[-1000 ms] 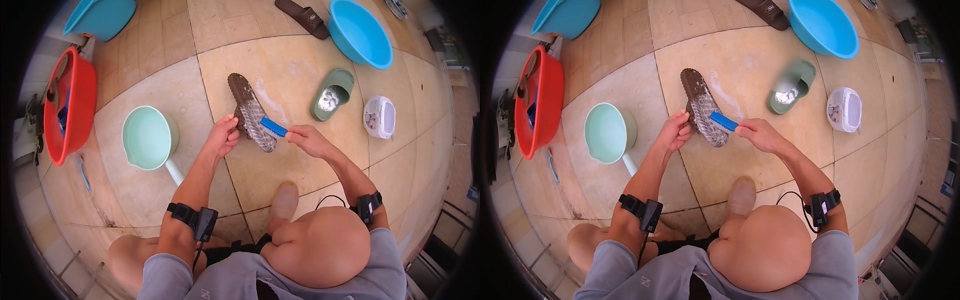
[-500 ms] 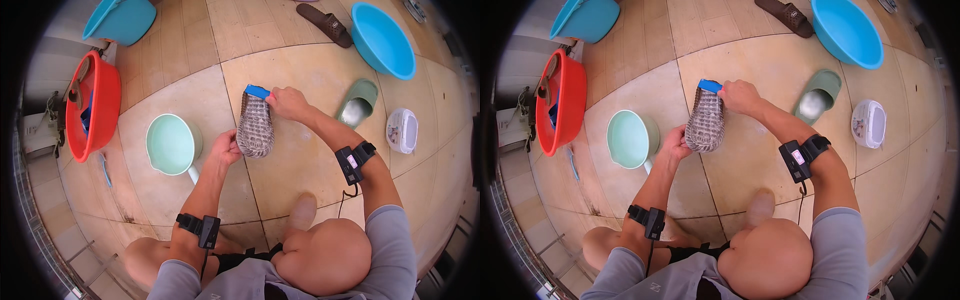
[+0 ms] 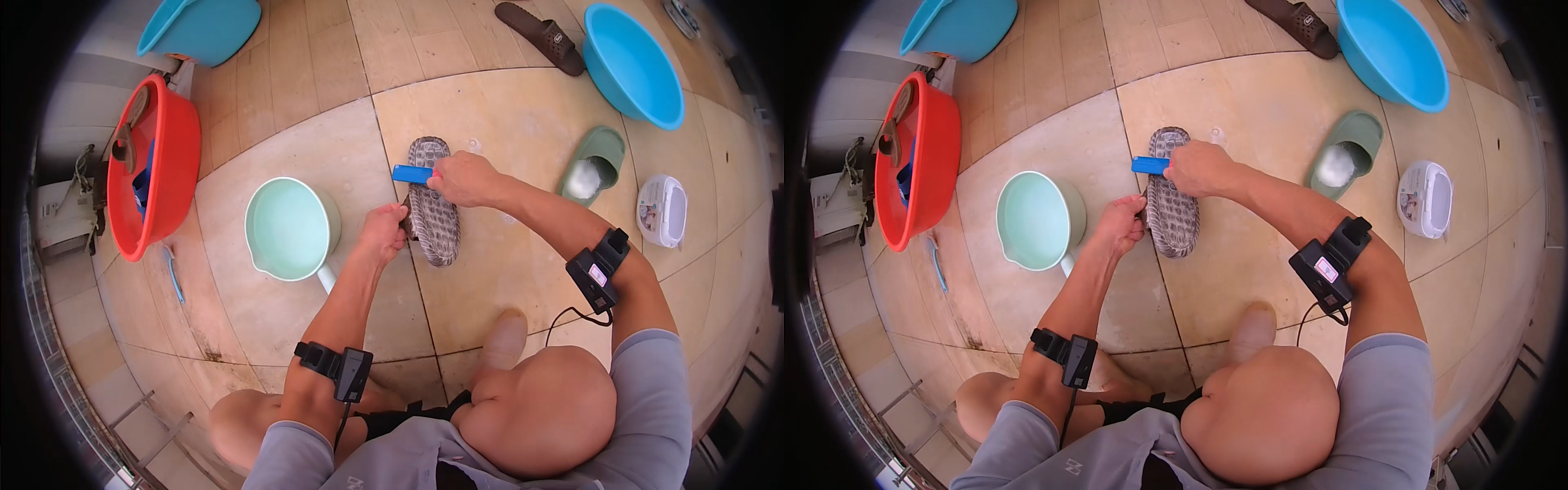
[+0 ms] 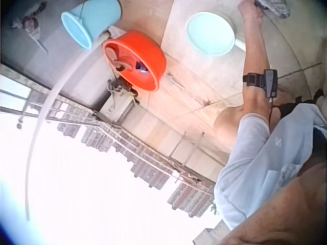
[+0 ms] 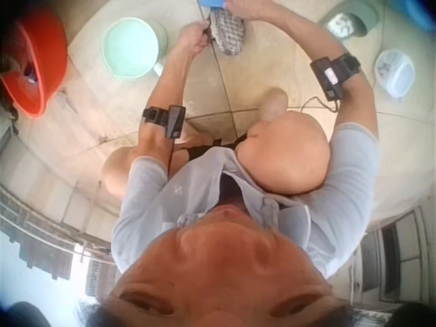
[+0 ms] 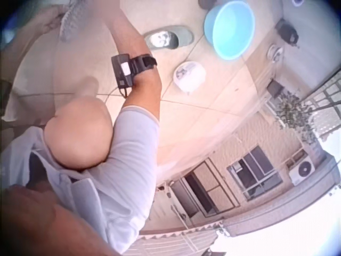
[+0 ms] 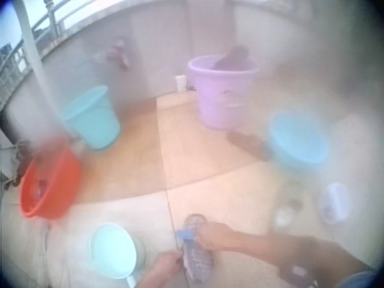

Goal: Cleaning a pair of sandals using a brush and water.

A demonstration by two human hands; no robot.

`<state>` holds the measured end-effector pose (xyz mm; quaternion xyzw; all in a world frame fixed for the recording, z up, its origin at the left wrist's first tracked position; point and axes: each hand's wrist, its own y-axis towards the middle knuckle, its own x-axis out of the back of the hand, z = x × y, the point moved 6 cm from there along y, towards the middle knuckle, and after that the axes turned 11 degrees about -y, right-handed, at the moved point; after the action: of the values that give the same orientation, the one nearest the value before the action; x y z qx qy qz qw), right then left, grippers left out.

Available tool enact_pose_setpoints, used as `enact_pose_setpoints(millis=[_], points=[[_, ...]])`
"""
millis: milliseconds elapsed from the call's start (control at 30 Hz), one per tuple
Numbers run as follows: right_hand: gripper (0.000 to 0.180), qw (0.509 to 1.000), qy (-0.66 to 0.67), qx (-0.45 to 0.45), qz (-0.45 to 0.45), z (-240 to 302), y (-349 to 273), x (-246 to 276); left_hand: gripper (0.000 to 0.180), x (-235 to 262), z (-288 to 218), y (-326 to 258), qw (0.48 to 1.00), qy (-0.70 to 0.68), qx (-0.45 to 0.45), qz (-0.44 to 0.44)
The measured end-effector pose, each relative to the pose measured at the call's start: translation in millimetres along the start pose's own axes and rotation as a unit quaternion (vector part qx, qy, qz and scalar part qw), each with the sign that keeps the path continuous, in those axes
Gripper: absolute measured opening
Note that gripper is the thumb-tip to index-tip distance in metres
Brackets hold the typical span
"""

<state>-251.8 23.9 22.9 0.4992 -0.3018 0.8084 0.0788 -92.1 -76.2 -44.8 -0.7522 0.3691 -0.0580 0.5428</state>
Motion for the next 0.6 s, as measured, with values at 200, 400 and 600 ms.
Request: enact_pose_setpoints(millis=[200, 400, 600], points=[[0.039, 0.999, -0.016, -0.038, -0.01, 8.9, -4.4, -0.6, 0.013, 0.6, -1.9, -0.9, 0.999, 0.025, -0.029, -0.029], [0.039, 0.993, 0.026, -0.118, -0.01, -3.6, 10.8, 20.0, 0.014, -1.6, -6.8, -6.7, 0.993, 0.084, -0.076, -0.039], [0.04, 0.988, -0.001, -0.151, -0.016, -33.6, 28.6, 38.2, 0.015, -12.1, -5.8, -4.3, 0.977, 0.154, -0.136, -0.052]])
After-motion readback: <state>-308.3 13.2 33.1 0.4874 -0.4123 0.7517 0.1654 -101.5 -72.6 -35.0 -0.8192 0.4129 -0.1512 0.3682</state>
